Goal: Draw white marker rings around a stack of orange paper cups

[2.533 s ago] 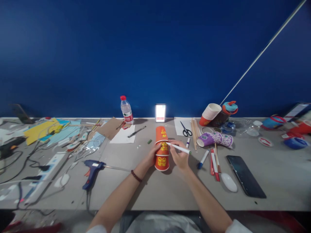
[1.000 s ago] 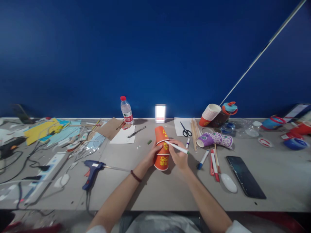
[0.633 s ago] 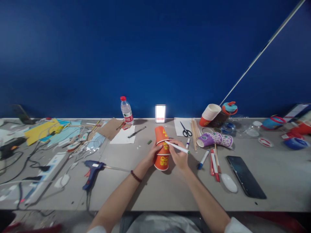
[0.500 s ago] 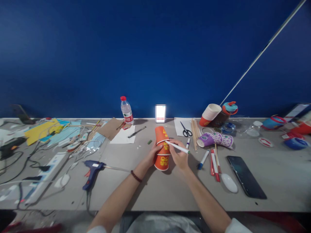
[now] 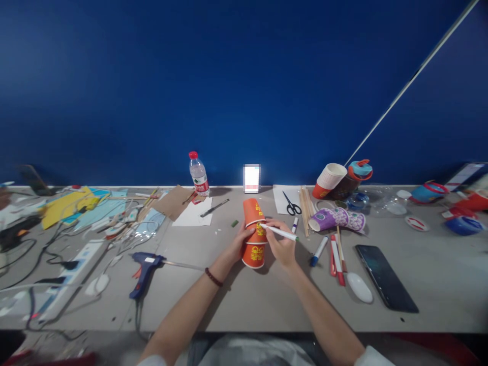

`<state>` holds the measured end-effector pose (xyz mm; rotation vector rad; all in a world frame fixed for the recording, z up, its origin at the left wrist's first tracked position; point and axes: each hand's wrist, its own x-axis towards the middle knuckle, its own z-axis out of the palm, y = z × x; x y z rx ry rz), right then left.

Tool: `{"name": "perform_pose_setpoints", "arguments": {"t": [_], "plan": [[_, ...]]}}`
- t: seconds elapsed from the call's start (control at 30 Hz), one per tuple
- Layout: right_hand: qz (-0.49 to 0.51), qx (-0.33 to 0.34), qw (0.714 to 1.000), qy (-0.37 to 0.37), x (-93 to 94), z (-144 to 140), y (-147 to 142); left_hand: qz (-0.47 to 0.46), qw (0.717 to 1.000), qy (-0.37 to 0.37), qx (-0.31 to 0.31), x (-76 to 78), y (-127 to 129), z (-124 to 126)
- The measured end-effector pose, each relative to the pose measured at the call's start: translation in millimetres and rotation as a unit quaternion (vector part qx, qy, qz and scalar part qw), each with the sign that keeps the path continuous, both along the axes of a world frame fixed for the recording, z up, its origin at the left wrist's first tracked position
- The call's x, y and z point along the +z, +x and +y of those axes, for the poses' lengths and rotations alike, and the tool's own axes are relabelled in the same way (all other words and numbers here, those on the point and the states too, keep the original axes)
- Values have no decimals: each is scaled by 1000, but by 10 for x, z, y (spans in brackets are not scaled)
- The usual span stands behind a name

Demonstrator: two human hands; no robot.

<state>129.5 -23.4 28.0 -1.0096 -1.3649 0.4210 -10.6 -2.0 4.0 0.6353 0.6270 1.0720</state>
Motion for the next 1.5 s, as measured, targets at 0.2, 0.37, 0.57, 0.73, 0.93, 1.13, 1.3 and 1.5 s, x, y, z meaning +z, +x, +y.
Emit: {"name": "perform_pose_setpoints", "arguments": {"t": [0.2,0.37,0.57,0.73,0.93,1.13,1.3,1.5], "plan": [[1,-15,1000,-13,5,-17,-8,1,1000,-1,-3,-19,-12,3],[-7,-17,1000,-13,3,-13,-1,-3,1000,3,-4,-29,-8,6],[-2,-19,1000,1,-2,4,3,-1,1000,6,-4,-36,-5,11],[12,-11,1000,2,-11,5,3,2,1000,11,-13,-50,-15,19],[44,-13,999,-10,-5,-14,-22,13,1000,2,-20,-72,-17,20],[27,8,999,-16,-15,-22,-24,-2,999,20,-36,-45,-5,5],[6,7,1000,-29,-68,-5,-11,-5,999,13,-49,-64,-11,7],[15,2,999,-45,-67,5,-12,3,999,21,-50,-52,-13,3]]}}
